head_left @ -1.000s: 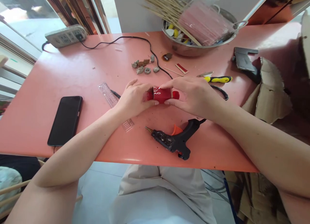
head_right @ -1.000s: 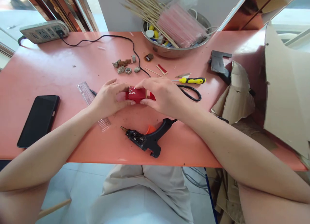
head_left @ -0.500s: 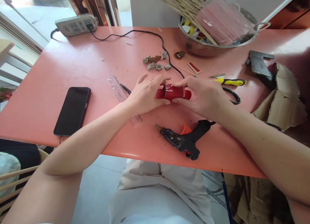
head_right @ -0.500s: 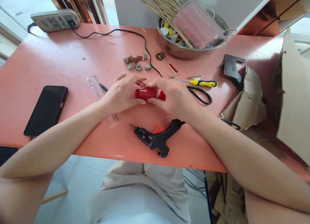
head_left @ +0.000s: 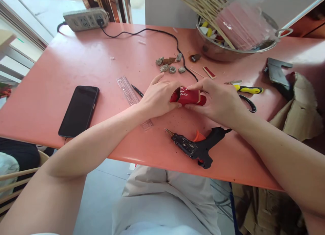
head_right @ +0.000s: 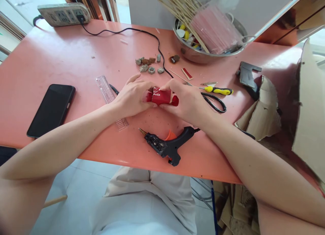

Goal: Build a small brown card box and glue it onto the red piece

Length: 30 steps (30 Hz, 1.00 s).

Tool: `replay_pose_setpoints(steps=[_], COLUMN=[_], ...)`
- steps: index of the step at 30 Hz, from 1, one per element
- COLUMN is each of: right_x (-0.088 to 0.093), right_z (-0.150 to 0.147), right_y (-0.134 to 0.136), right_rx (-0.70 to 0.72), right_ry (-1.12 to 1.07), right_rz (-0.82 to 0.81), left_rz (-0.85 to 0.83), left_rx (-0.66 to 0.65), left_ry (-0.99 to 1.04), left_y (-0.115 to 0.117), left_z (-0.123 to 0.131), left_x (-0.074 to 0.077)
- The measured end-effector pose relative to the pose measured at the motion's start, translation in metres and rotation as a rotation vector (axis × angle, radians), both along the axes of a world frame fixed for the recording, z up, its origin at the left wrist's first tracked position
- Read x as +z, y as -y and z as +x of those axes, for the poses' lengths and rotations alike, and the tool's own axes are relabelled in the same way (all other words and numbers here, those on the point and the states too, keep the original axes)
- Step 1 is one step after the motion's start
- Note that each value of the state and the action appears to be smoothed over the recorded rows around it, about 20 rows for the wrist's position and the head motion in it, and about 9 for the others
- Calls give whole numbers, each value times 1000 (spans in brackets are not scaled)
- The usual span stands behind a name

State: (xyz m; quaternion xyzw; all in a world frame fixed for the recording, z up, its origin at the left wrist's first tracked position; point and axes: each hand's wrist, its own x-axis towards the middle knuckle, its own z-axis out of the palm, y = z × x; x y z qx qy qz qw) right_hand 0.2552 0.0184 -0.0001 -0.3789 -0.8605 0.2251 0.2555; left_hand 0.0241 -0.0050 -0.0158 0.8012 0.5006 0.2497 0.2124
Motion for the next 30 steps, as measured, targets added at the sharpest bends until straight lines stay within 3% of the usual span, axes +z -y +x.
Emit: replay_pose_setpoints(steps=[3,6,9,12,14,19,25,30], right_x=[5,14,23,25,23,18,13,15], right_z=[3,9,14,15,14,12,12,10], right_y=[-3,-7,-10,-12,-13,-6,1,5], right_rx=[8,68,111,132,146,158,216,263], right_ry=[-130,-288,-392,-462,-427,-283,-183,-168], right_rz=[-80,-165,-87,60,136,250,402,462], left_rz=[-14,-111,-376,-720,-807,-811,-774,-739], left_rx=[25,35,-29,-115,-78,78,141,278], left_ry=[157,520,945,1149,1244,1317,1282,1212], left_y=[2,8,19,30,34,35,35,38], left_z=[2,5,12,19,22,23,22,26], left_x=[2,8,15,22,23,25,26,27])
